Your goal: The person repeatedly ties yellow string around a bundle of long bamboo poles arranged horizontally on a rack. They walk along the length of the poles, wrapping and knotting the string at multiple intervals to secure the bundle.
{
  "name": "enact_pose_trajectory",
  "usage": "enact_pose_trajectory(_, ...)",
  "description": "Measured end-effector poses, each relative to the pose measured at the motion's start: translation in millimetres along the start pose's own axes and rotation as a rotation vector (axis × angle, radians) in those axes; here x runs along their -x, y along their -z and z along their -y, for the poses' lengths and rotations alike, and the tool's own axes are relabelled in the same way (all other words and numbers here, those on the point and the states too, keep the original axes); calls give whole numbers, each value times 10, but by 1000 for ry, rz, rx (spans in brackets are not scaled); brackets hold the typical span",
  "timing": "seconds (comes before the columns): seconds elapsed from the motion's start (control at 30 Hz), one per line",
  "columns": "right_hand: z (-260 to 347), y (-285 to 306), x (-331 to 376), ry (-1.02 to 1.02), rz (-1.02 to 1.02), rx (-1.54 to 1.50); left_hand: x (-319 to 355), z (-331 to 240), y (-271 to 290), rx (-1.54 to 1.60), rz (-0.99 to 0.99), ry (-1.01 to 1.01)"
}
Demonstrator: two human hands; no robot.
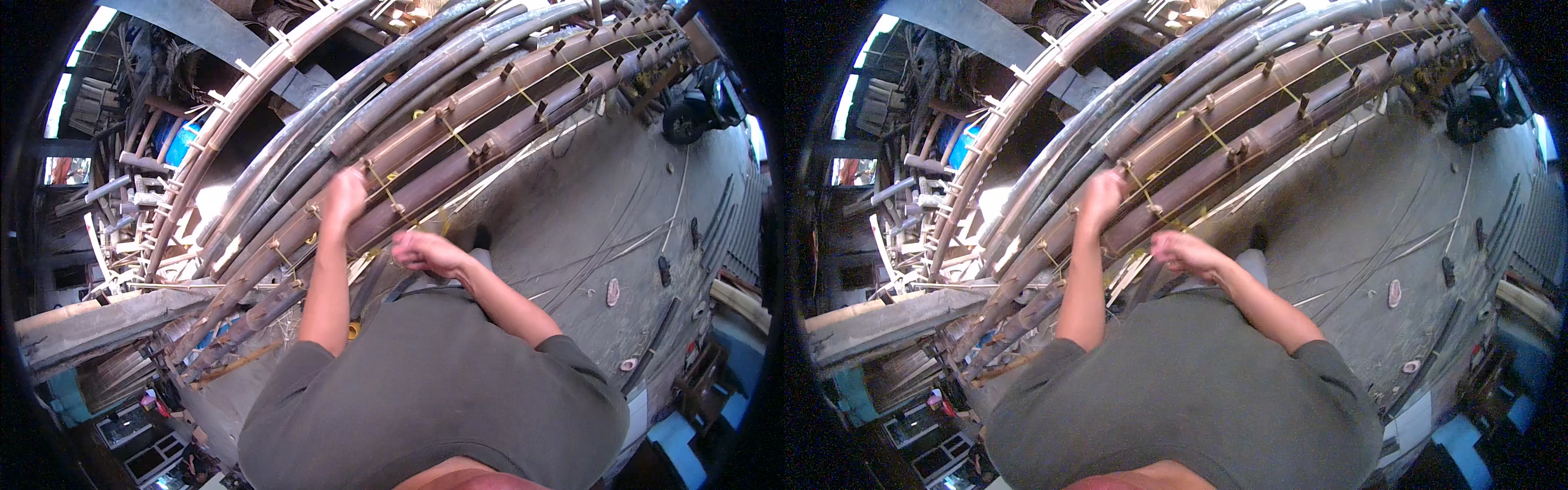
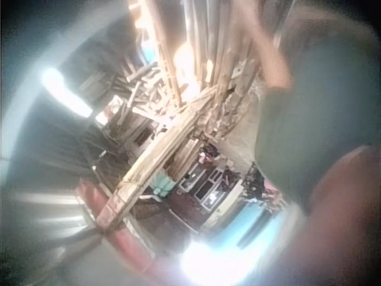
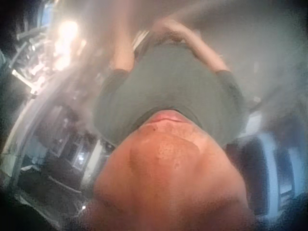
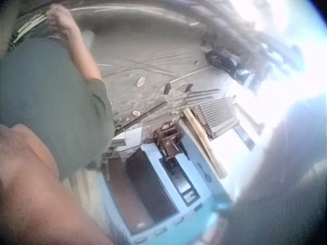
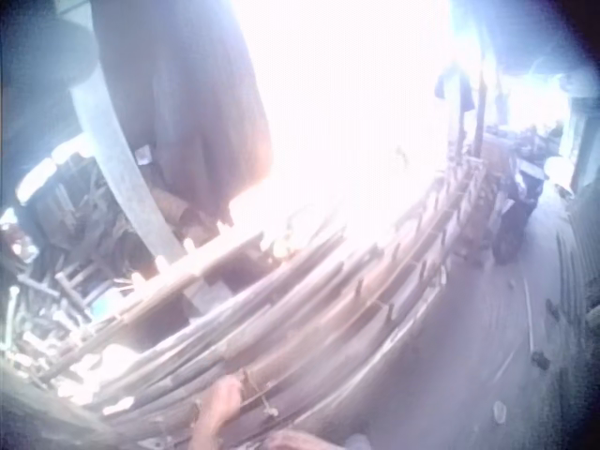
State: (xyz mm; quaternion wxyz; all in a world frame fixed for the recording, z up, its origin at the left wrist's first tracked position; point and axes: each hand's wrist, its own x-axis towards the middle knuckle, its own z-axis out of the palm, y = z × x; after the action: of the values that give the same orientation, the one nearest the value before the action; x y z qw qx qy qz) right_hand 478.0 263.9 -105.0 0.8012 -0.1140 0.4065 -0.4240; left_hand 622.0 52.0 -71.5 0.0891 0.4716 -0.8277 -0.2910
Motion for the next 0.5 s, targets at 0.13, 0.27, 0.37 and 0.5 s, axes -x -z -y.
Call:
enact_pose_trajectory(0.13, 279, -287, -387, 698, -401, -887, 392, -214, -418, 47, -73, -45)
enact_pose_trajectory(0.27, 752, -1186, -630, 1153, -434, 686, 299, 226, -829, 191, -265, -102)
enact_pose_trajectory(0.37, 1356, -1124, -772, 719, -311, 1662, 263, 189, -854, 390, -266, -197)
enact_pose_trajectory(0.5, 1649, -611, -1179, 497, -469, 1833, 356, -277, -428, 26, -119, 87)
